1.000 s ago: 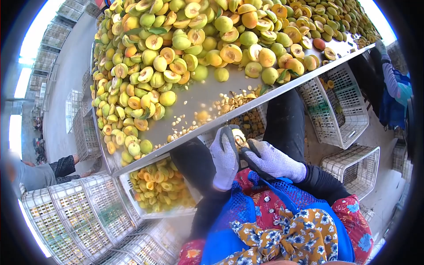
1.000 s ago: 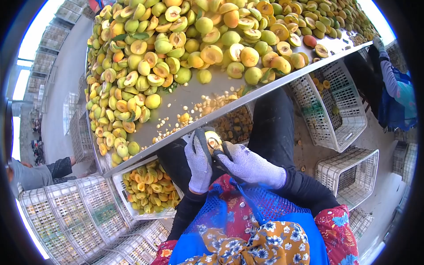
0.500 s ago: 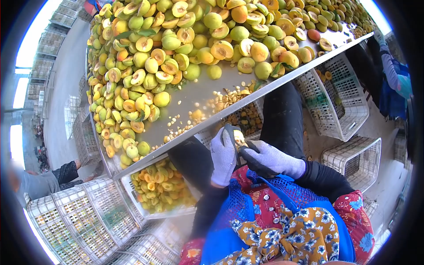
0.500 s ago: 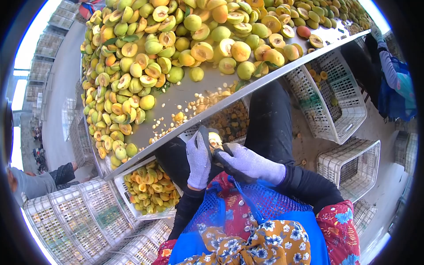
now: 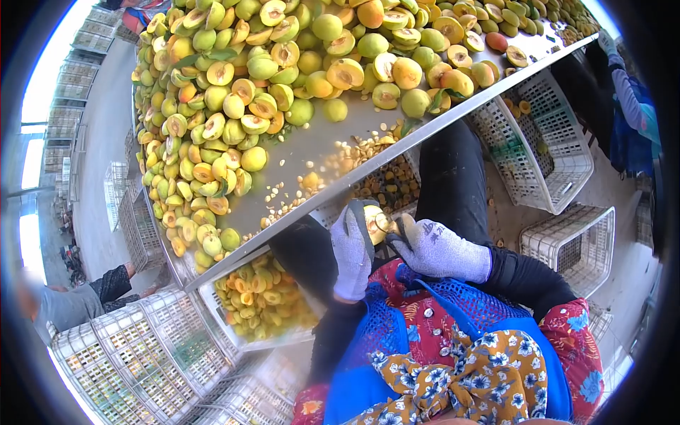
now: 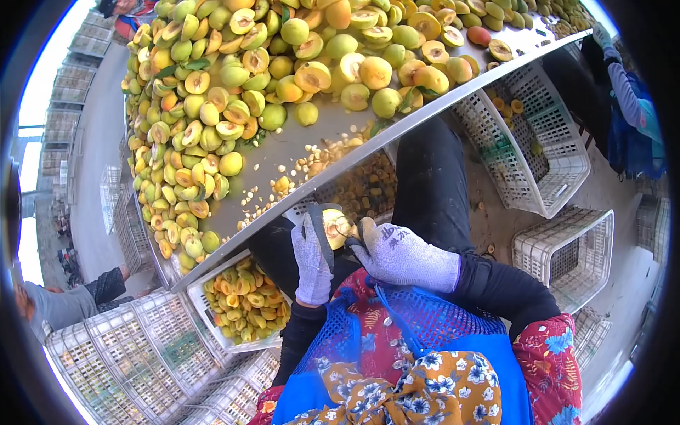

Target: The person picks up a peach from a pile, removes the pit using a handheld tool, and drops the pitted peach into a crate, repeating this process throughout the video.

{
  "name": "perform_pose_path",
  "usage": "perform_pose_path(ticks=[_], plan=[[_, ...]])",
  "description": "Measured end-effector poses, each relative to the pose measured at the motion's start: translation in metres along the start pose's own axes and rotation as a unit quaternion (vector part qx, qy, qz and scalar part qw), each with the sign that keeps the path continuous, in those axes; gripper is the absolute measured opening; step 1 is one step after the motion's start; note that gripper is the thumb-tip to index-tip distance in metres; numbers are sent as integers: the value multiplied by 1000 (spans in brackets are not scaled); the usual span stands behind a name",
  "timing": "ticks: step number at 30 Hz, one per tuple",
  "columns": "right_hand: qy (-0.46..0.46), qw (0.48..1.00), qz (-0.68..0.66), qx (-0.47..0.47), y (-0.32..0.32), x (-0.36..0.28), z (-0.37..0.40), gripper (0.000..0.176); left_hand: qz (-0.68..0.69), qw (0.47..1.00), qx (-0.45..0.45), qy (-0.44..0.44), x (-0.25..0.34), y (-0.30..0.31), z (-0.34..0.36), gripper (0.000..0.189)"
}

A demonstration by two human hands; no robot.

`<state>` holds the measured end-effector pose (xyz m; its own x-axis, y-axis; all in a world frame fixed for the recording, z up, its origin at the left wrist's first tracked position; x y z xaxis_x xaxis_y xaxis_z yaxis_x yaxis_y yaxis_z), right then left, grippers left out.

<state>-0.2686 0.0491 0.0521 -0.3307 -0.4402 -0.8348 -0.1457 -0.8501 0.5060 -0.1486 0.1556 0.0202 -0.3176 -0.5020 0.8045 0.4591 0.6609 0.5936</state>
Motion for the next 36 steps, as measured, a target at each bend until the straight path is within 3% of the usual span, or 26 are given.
perform_pose_path(ticks=[2, 4, 7, 10, 14, 20, 21, 22, 23, 25, 26, 27, 30, 31, 33, 35, 36], plan=[[1, 1000, -20, 8, 1, 0, 1, 34, 0, 1000, -8, -7, 5, 2, -2, 43], [2, 999, -28, 21, 2, -4, 2, 33, 146, 983, -67, 85, 14, 3, -7, 43], [-7, 999, -37, 4, 6, -9, 1, 32, 77, 994, -26, 77, 12, 4, -3, 42], [0, 999, -34, 6, 1, -8, 1, 32, 106, 991, -49, 61, 10, 3, -3, 41], [-2, 1000, -30, 2, -3, -7, -2, 33, -42, 998, 18, -31, 5, 3, 1, 38], [87, 970, -223, 40, -32, 15, -10, 34, 98, 994, -25, 51, 3, 4, 0, 38], [-24, 926, -375, -49, -27, 14, -10, 35, 105, 993, -11, 45, 7, 5, 1, 39], [-134, 839, -509, -137, -14, 5, -9, 35, 111, 993, 5, 40, 9, 6, 4, 40], [-238, 714, -620, -220, -7, -3, -4, 36, 152, 988, -12, 27, 8, 6, 5, 41], [-278, 460, -785, -307, -9, 2, -4, 37, 233, 971, -45, -7, 6, 7, 1, 43], [-284, 245, -845, -381, -14, 12, -6, 38, 195, 976, -93, -34, 11, 11, -2, 45], [-278, 198, -849, -404, -17, 14, -5, 39, 157, 976, -140, -61, 23, 20, -7, 46], [-291, 285, -835, -370, -20, 14, 0, 40, 167, 963, -183, -107, 32, 23, -7, 49], [-301, 277, -834, -372, -20, 16, 0, 41, 104, 965, -155, -182, 34, 24, -7, 48], [-287, 268, -851, -348, -24, 21, -1, 42, 124, 972, -123, -160, 30, 19, -7, 44], [-247, 259, -876, -325, -23, 24, -1, 44, 283, 951, -113, 44, 2, 1, -3, 38], [-250, 282, -873, -310, -18, 25, -2, 44, 288, 953, -63, 73, -15, 0, -2, 36]])
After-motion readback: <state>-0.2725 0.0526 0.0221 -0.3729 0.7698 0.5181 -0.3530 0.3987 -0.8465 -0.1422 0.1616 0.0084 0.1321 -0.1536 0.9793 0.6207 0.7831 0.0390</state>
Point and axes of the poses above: each hand's wrist, its own z-axis away from the middle knuckle, its own y-axis out of the back of the hand, x = y × z, the point moved 2 cm from there along -z, towards the middle knuckle, and after that the axes turned 8 degrees about -z, right-handed, at the moved point
